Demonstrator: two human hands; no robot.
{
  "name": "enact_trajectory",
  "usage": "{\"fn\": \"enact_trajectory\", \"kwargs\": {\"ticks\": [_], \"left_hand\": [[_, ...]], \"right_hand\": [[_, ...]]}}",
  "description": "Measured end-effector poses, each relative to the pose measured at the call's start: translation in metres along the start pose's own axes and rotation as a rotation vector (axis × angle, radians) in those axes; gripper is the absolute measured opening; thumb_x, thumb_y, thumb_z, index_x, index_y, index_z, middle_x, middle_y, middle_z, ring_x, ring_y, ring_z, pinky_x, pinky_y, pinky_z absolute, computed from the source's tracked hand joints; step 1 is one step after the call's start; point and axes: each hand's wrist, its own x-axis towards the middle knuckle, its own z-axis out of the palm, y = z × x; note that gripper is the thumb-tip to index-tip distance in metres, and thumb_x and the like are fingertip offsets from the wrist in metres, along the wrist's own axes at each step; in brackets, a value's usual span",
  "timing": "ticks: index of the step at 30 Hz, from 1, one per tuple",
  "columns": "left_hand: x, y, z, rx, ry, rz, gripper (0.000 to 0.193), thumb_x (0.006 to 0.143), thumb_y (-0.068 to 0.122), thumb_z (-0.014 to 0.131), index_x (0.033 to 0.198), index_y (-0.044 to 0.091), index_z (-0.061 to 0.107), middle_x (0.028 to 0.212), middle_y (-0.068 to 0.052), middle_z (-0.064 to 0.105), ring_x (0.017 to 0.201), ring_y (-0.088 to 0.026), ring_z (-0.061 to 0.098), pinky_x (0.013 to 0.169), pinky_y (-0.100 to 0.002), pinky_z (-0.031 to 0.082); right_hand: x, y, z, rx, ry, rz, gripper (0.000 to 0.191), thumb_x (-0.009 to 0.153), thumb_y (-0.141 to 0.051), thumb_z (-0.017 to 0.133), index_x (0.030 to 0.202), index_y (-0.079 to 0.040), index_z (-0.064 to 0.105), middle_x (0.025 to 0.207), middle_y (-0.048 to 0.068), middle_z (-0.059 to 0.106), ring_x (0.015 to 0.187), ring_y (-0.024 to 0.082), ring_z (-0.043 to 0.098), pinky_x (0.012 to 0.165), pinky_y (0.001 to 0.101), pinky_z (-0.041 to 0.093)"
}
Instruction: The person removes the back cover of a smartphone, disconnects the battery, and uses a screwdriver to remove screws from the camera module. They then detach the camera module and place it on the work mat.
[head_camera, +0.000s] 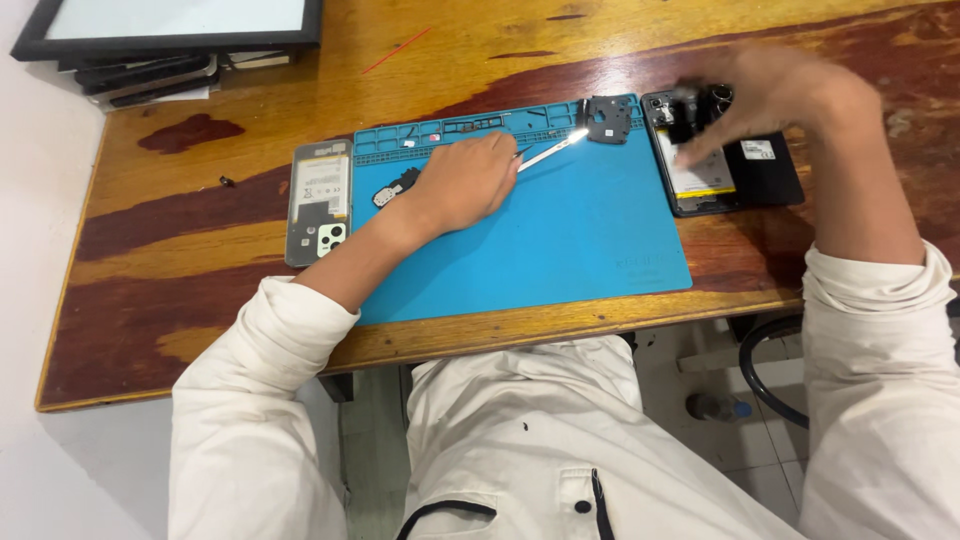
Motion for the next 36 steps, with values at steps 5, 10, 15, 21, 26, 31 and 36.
{"fn": "enact_trajectory", "kwargs": {"ticks": [5,10,15,21,26,31,36], "left_hand": [[0.001,0.0,-0.001,-0.019,0.007,0.003,0.022,0.105,0.021,0.053,0.096,0.001,0.055,0.091,-0.018,0.065,0.079,-0.04,0.066,0.063,-0.053,0.052],[-0.001,-0.003,0.0,-0.023,0.0,-0.002,0.022,0.105,0.021,0.052,0.096,0.001,0.055,0.089,-0.018,0.065,0.078,-0.041,0.066,0.064,-0.054,0.052],[-0.002,-0.006,0.001,-0.024,0.011,-0.014,0.024,0.106,0.023,0.051,0.095,0.002,0.055,0.089,-0.017,0.065,0.078,-0.041,0.066,0.064,-0.054,0.052],[-0.004,-0.004,-0.001,-0.021,0.009,-0.02,0.024,0.105,0.023,0.051,0.096,0.002,0.055,0.088,-0.017,0.065,0.077,-0.041,0.066,0.062,-0.055,0.051],[-0.004,-0.003,-0.006,-0.039,0.005,-0.013,0.024,0.105,0.023,0.051,0.096,0.002,0.055,0.088,-0.017,0.065,0.076,-0.041,0.065,0.062,-0.054,0.052],[-0.003,-0.005,-0.013,-0.074,-0.015,-0.026,0.025,0.107,0.024,0.049,0.097,0.001,0.054,0.087,-0.019,0.066,0.076,-0.042,0.065,0.063,-0.055,0.05],[0.005,-0.022,-0.041,-0.358,0.154,0.002,0.025,0.11,0.022,0.043,0.105,0.0,0.055,0.084,-0.022,0.066,0.074,-0.043,0.063,0.065,-0.052,0.048]], "right_hand": [[-0.001,-0.011,0.002,0.119,-0.094,-0.017,0.128,0.041,-0.05,0.099,0.152,-0.011,0.05,0.149,0.015,0.056,0.137,0.037,0.056,0.109,0.0488,0.051],[0.002,-0.011,-0.006,-0.046,-0.076,0.06,0.131,0.04,-0.053,0.104,0.15,-0.006,0.05,0.142,0.027,0.052,0.128,0.044,0.055,0.101,0.0522,0.051],[0.0,0.013,-0.011,0.229,0.121,-0.073,0.078,0.076,-0.049,0.081,0.141,-0.008,0.067,0.118,0.022,0.075,0.103,0.037,0.072,0.093,0.0505,0.058],[0.005,0.022,-0.002,0.341,0.086,-0.099,0.061,0.09,-0.048,0.077,0.137,-0.01,0.069,0.116,0.019,0.074,0.103,0.033,0.069,0.088,0.0472,0.054],[0.001,0.025,-0.005,0.283,0.064,0.04,0.046,0.094,-0.038,0.079,0.129,-0.008,0.076,0.107,0.019,0.078,0.094,0.033,0.071,0.079,0.045,0.055],[-0.008,0.039,-0.024,0.591,0.055,-0.167,0.038,0.088,-0.018,0.078,0.125,-0.011,0.074,0.093,0.009,0.079,0.085,0.017,0.071,0.065,0.0346,0.052],[-0.017,0.016,-0.03,0.675,0.17,0.01,0.018,0.099,-0.014,0.074,0.114,-0.005,0.078,0.089,0.017,0.072,0.07,0.029,0.059,0.056,0.0422,0.044]]}}
